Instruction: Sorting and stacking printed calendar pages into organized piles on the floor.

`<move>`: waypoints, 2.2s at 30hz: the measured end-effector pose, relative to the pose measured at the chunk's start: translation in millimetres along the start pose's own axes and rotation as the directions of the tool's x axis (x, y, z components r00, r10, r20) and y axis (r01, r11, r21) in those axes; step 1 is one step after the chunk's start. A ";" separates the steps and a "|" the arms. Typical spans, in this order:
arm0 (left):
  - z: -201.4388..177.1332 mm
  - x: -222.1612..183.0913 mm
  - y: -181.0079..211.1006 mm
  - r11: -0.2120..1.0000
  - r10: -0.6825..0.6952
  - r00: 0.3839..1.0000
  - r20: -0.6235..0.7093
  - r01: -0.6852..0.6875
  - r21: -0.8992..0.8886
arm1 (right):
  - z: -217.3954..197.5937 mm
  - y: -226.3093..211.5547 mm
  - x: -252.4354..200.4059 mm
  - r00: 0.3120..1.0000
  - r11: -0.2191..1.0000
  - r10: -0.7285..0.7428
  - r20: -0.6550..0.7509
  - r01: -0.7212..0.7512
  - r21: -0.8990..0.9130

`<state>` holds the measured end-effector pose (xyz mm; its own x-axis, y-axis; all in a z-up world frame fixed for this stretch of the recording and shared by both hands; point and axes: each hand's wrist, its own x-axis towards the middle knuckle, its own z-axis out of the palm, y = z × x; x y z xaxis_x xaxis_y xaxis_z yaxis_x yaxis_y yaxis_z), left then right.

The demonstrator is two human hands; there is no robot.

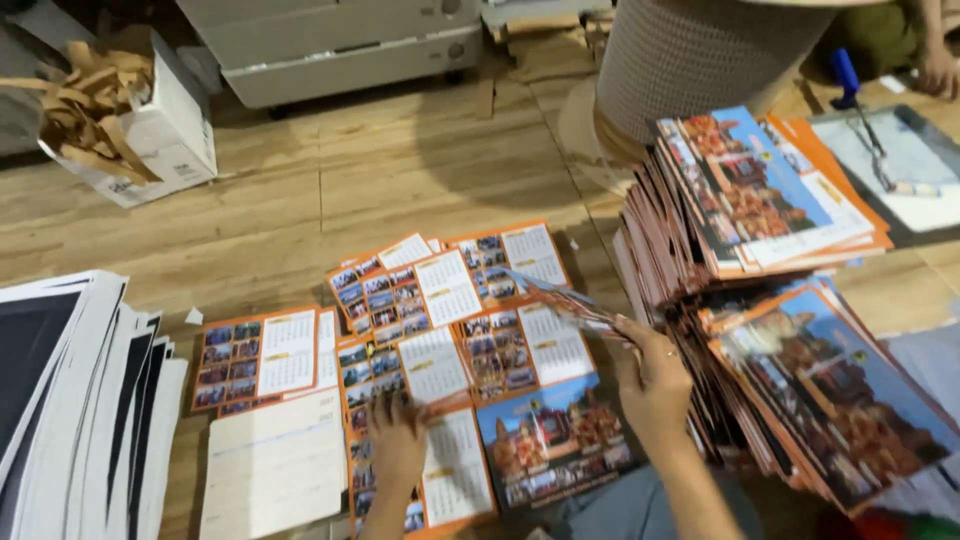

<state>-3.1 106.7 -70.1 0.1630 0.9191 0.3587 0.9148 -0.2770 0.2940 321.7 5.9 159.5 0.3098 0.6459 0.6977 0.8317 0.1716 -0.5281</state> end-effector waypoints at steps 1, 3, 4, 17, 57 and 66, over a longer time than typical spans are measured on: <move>-3.4 1.1 -3.2 1.000 -0.002 1.000 -0.012 0.002 -0.004 | 9.2 2.1 2.2 1.000 1.000 -0.012 -0.005 0.012 0.001; -10.7 3.9 -12.6 0.994 -0.105 0.970 0.221 0.106 0.010 | 31.1 6.6 7.2 0.984 0.980 0.163 -0.071 -0.154 0.126; -4.1 5.3 -11.1 0.994 -0.111 0.973 0.204 0.111 0.011 | 40.5 8.2 7.3 0.986 0.981 0.151 -0.074 -0.140 0.136; 28.6 169.3 -9.0 0.985 -0.092 0.977 0.193 0.062 0.158 | 127.3 123.0 -35.0 0.804 0.809 0.519 -0.290 -0.353 0.470; 8.8 61.0 129.7 0.738 0.669 0.737 0.093 -0.674 0.040 | 116.0 83.9 -26.1 0.376 0.838 0.486 0.789 -0.458 -0.297; 28.6 55.1 107.2 0.766 0.638 0.744 0.199 -0.639 -0.067 | 97.7 83.9 -5.7 0.486 0.664 0.679 0.551 -0.726 -0.179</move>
<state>114.5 135.7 -44.2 0.7785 0.5627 0.2781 0.5719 -0.8185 0.0550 344.7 89.2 63.9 0.4614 0.8398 -0.2861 0.4098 -0.4878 -0.7708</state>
